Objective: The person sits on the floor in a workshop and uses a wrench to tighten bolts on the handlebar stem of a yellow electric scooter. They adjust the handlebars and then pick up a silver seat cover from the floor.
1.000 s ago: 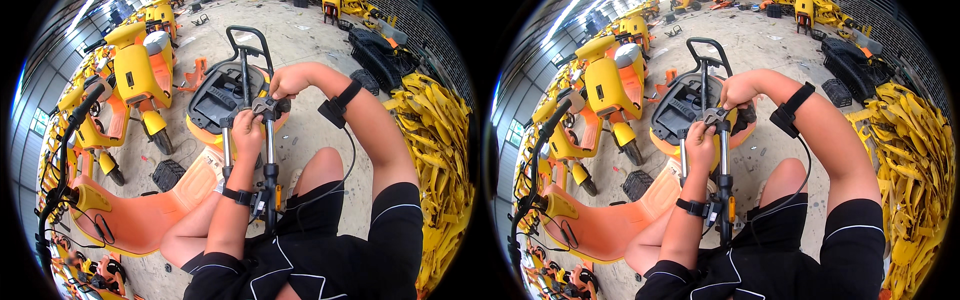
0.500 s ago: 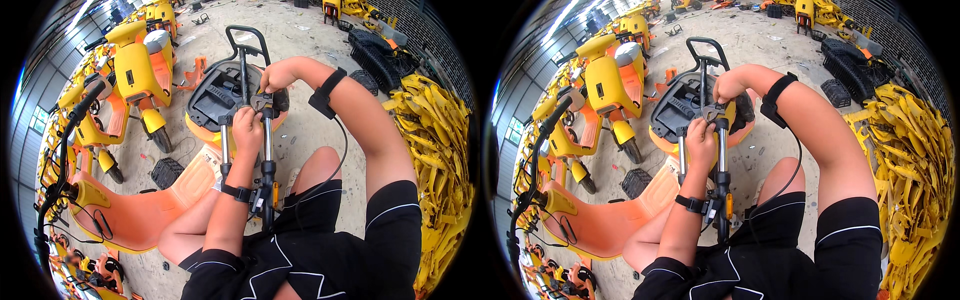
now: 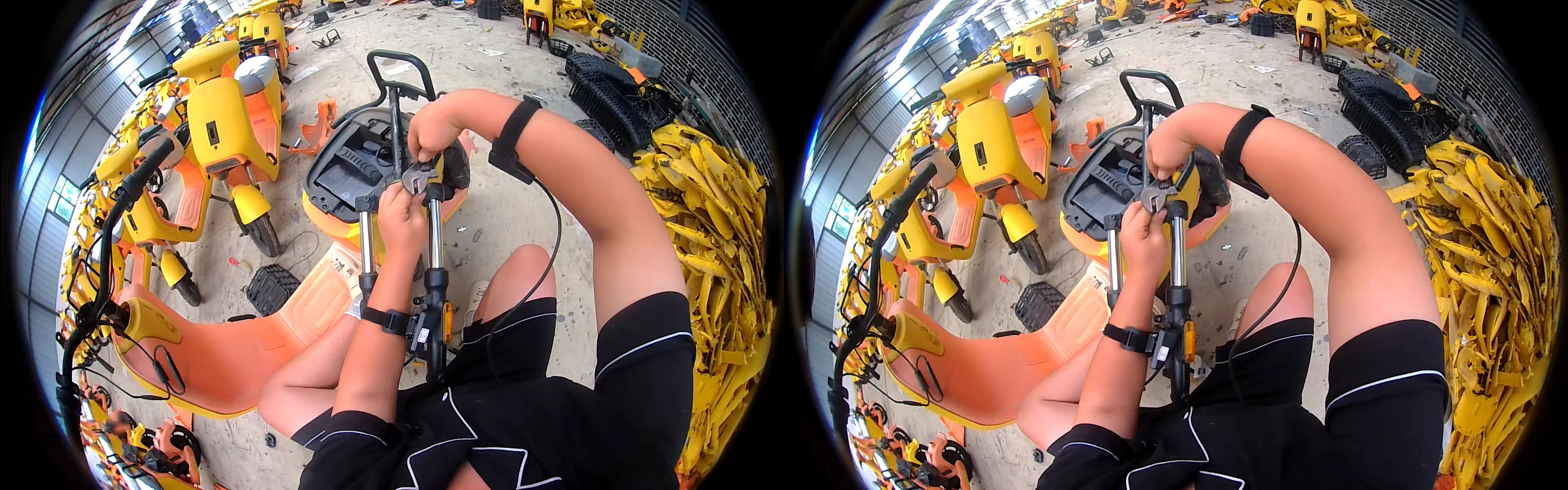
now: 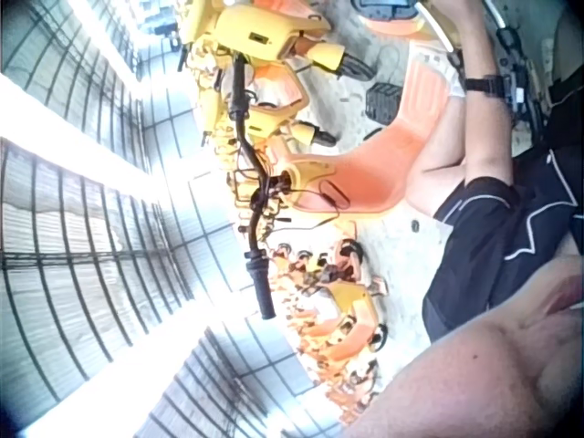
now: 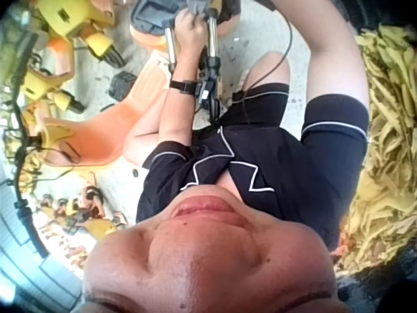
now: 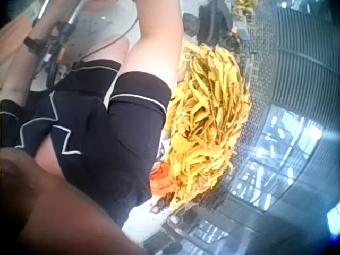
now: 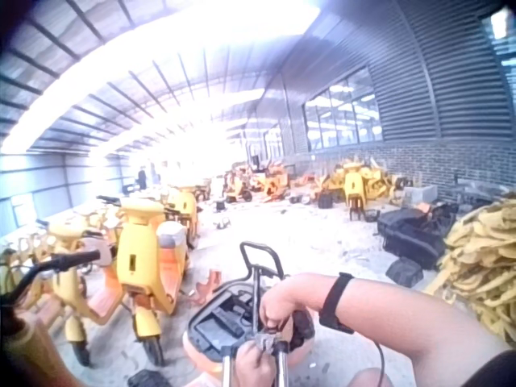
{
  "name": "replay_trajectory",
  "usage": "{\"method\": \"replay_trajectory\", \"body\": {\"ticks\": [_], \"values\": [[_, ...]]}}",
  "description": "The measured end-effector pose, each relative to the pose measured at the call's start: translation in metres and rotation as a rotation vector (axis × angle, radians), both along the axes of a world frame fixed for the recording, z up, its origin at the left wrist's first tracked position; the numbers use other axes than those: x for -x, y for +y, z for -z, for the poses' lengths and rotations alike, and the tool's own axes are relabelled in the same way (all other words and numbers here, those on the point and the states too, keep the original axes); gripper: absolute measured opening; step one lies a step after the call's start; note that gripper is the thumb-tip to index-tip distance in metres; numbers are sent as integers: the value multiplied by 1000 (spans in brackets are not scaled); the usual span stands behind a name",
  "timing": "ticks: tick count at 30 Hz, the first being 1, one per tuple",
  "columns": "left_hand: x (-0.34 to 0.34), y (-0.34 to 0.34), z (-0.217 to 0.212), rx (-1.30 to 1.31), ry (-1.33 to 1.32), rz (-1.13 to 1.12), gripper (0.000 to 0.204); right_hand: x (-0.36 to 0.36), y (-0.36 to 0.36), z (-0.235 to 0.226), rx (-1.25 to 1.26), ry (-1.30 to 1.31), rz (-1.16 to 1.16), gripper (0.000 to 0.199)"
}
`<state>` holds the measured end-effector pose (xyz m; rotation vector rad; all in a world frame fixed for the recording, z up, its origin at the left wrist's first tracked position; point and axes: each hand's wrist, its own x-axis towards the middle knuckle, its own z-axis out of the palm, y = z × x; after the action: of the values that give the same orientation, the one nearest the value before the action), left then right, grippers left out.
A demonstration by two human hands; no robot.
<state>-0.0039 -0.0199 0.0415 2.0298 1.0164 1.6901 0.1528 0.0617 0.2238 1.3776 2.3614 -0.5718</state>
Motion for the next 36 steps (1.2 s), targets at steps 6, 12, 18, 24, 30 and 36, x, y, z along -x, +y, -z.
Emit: {"method": "replay_trajectory", "body": {"ticks": [6, 12, 18, 24, 30, 36], "values": [[4, -1, 0, -3, -5, 5, 16, -1, -3, 5, 94, 53, -5, 32], [4, 2, 2, -21, -58, 19, 20, -10, -19, 6, 94, 99, 88, 30], [4, 1, 3, -4, -82, 41, 20, -9, -20, 5, 60, 131, 97, 28], [7, 4, 2, -40, -53, 27, 24, -7, -6, 6, 59, 113, 49, 29], [9, 7, 7, -35, -63, 28, 23, -12, 9, 18, 145, 128, 107, 31], [10, 4, 6, 26, -93, 57, 21, -24, -1, 28, 58, 158, 128, 32]]}}
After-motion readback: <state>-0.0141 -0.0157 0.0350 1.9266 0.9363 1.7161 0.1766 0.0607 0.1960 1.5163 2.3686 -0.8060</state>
